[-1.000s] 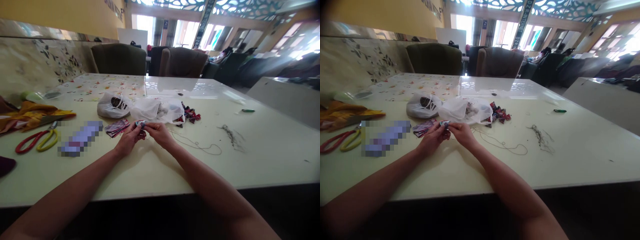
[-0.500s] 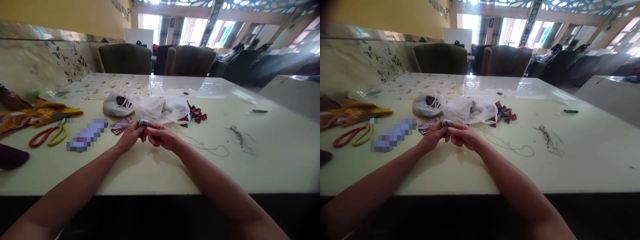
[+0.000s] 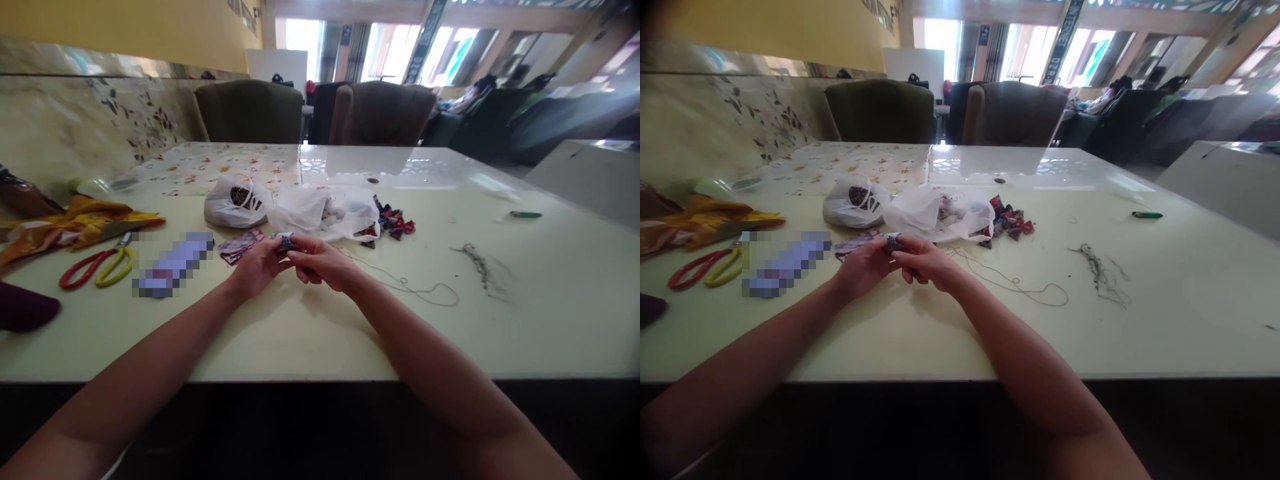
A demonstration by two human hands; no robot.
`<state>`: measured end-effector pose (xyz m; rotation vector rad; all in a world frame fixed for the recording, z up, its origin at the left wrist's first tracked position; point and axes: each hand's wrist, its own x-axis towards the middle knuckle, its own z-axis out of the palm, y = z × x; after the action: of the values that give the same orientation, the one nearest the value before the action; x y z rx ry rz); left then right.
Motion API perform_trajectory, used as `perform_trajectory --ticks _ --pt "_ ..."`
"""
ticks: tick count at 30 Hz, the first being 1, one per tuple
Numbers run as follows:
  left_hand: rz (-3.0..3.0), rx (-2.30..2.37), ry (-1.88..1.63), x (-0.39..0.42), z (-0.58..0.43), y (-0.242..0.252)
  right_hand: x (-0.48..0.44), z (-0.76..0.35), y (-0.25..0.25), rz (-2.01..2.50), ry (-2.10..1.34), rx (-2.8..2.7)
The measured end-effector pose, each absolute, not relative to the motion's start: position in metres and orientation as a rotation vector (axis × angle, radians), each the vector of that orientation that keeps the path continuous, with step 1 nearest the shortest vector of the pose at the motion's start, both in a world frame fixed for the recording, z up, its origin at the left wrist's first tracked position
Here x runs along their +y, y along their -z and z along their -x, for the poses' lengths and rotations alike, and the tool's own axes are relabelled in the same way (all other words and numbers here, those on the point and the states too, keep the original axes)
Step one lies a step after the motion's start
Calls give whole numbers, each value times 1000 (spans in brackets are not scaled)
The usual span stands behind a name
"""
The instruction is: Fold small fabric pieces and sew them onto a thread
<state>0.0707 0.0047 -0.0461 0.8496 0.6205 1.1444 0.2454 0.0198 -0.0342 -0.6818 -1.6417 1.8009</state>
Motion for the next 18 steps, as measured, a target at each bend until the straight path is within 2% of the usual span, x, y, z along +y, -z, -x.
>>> perform_trajectory --ticks 12,18 --pt "-459 739 -1250 8 -79 40 25 -231 51 824 -1196 -1898" --pt "-461 732 -1269 8 -78 43 23 -229 53 809 -1198 -1837"
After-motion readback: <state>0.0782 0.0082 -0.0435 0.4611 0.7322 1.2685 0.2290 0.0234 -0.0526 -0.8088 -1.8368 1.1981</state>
